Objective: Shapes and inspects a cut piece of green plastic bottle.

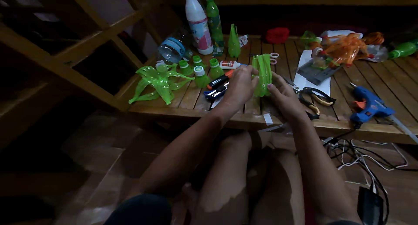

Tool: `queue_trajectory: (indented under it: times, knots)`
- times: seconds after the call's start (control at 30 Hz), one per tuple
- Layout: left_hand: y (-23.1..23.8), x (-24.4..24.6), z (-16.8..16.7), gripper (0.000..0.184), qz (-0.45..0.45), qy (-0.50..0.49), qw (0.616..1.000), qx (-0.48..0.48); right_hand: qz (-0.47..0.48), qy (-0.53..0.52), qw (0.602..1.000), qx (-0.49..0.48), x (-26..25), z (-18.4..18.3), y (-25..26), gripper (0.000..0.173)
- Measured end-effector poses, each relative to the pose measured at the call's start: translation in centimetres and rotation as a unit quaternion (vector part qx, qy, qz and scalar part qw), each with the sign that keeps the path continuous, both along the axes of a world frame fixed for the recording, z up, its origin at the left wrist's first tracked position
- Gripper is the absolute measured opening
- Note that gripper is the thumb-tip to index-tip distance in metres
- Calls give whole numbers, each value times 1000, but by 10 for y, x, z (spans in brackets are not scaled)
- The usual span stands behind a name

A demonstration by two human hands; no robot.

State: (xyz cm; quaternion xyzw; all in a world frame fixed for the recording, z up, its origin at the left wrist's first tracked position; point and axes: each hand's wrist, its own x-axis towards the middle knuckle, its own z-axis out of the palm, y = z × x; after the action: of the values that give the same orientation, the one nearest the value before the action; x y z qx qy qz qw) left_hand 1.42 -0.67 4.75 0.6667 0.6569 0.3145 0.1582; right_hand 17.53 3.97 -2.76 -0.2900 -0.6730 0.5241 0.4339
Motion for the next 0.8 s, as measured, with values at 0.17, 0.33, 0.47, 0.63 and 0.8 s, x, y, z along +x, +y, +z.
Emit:
queue_trajectory:
  times: [0.17,0.33,0.47,0.63,0.8]
  knots:
    - [7,3,13,26,3,-14,998,-60,-17,-17,999,33,-1,-1,2,50]
    - [9,3,24,26,-3,-112,988,-106,-10,24,1000,-14,1,0,2,48]
    - [7,1,31,25,-11,-154,982,-109,28,78,994,-77,1,5,-1,45]
    - [12,-2,31,22,-22,-62,998,-14,57,118,986,-105,1,6,1,45]
    - [14,-1,34,20,-40,-57,997,-12,54,142,979,-133,1,8,0,41]
